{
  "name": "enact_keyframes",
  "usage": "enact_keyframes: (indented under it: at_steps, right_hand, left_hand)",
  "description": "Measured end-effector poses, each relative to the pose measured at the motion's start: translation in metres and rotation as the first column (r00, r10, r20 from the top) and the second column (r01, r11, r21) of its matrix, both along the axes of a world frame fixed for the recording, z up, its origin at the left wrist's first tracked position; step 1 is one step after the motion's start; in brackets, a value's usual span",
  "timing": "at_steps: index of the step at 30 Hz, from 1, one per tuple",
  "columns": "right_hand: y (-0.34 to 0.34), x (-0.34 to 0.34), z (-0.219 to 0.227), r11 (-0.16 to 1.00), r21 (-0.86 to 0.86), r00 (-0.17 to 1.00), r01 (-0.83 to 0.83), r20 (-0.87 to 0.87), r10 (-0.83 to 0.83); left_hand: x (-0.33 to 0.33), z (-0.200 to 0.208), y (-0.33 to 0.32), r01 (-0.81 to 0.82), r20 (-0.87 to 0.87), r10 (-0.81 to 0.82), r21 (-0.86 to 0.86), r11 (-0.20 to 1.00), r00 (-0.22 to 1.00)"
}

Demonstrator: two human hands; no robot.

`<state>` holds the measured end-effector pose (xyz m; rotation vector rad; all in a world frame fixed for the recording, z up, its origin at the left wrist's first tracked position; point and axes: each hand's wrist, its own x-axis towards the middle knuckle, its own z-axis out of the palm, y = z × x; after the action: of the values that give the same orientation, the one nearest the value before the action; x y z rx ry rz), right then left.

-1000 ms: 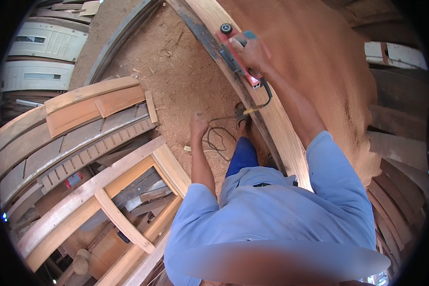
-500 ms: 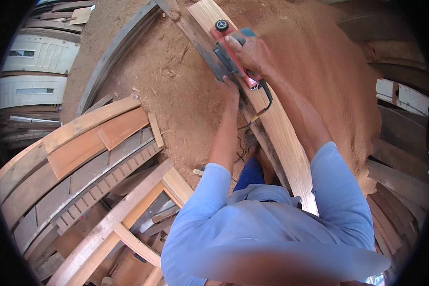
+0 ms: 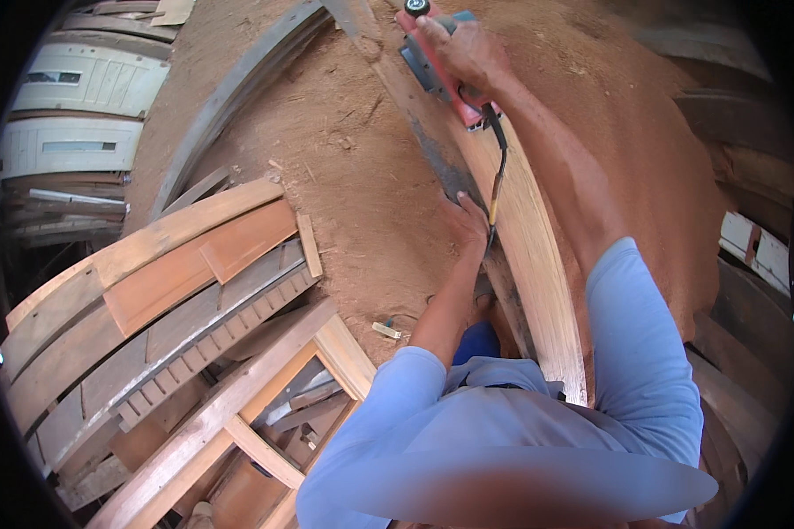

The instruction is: The person sands a long wooden plank using a handheld electric sander, repeatedly moving the tool along the plank's length and flipping it to sand different sides. The person also briefly uses a metal ruler to measure the plank.

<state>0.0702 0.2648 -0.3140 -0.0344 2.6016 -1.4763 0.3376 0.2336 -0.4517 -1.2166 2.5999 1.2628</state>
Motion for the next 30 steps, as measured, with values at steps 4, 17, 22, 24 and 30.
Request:
enact_keyframes:
  at_steps: [4, 17, 22, 24, 30]
  right_hand:
    - [-0.018, -0.039, 0.020, 0.986, -0.156, 0.995, 0.053, 0.095, -0.038]
    - [0.161, 0.217, 0.026, 0.849, -0.427, 0.939, 0.313, 0.271, -0.210]
    - [0.242, 0.422, 0.037, 0.799, -0.297, 0.830, 0.522, 0.393, -0.396]
    - [0.265, 0.493, 0.043, 0.763, -0.270, 0.796, 0.587, 0.363, -0.483]
    - [0.306, 0.720, 0.056, 0.382, -0.149, 0.410, 0.912, 0.353, -0.841]
  left_hand:
    - [0.003, -0.023, 0.000, 0.019, 0.048, -0.014, -0.111, 0.994, 0.999]
    - [-0.002, 0.004, 0.011, -0.053, -0.083, 0.060, 0.077, 0.996, 0.995]
    - [0.002, -0.057, 0.002, -0.092, 0.008, 0.093, 0.218, 0.972, 0.996]
    - [-0.003, -0.085, -0.018, -0.025, 0.001, 0.026, 0.343, 0.939, 1.000]
    - [0.056, 0.001, -0.008, 0.451, 0.032, -0.466, -0.320, 0.833, 0.884]
